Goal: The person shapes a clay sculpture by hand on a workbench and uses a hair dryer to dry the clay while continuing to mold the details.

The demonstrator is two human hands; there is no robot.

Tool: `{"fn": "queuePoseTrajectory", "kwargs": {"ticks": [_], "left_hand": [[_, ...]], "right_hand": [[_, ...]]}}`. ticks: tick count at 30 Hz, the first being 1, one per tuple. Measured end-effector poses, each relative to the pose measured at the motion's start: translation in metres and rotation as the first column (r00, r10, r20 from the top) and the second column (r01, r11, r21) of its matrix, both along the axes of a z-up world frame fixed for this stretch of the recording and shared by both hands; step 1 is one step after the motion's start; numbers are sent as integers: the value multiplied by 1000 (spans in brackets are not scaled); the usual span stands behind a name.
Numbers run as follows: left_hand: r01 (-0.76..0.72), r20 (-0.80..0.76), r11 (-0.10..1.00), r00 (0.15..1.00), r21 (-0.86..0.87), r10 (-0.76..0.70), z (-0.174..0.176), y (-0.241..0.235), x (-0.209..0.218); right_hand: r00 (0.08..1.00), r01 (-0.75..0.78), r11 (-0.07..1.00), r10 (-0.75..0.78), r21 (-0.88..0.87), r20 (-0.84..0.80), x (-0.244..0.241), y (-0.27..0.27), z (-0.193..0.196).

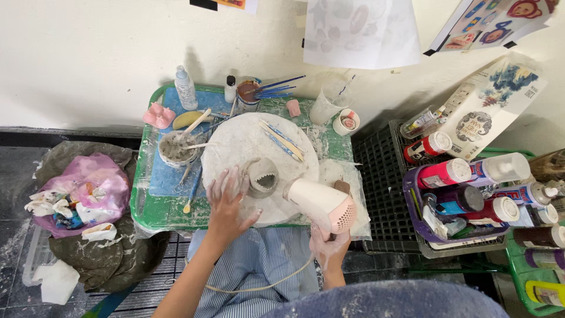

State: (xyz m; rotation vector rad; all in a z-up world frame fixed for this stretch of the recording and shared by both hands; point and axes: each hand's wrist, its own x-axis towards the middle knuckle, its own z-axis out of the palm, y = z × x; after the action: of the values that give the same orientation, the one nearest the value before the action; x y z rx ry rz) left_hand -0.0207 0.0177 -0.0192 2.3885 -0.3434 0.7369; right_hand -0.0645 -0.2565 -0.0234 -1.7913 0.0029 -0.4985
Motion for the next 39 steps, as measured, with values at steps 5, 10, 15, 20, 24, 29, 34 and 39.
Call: {"fn": "queuePoseTrajectory", "kwargs": {"ticks": [5,10,15,20,24,29,34,39], "left_hand": [[-13,61,980,998,-197,25,-8,1,-4],[-101,-113,972,990,-211,78,4,-18,0],[-40,-70,982,997,-182,28,22,-11,18],[-1,-48,988,999,-154,-7,32,9,31],[-52,-41,987,998,-151,46,33,-1,29],[-119,-106,949,990,-292,91,29,-13,34],[-128,-138,942,986,-309,89,26,-7,44],[-113,-136,943,988,-312,73,27,-6,44]], "right_hand": [[1000,18,999,-18,26,7,-4,1,2],[997,77,994,-75,79,-30,-6,3,1],[998,51,995,-48,90,-35,-2,2,7],[999,39,994,-39,104,-9,9,2,15],[1000,7,985,-5,171,-7,15,8,21],[999,-13,980,21,201,-40,24,11,21],[999,-10,983,19,183,-50,24,12,17],[999,-36,983,42,179,-28,29,14,17]]}}
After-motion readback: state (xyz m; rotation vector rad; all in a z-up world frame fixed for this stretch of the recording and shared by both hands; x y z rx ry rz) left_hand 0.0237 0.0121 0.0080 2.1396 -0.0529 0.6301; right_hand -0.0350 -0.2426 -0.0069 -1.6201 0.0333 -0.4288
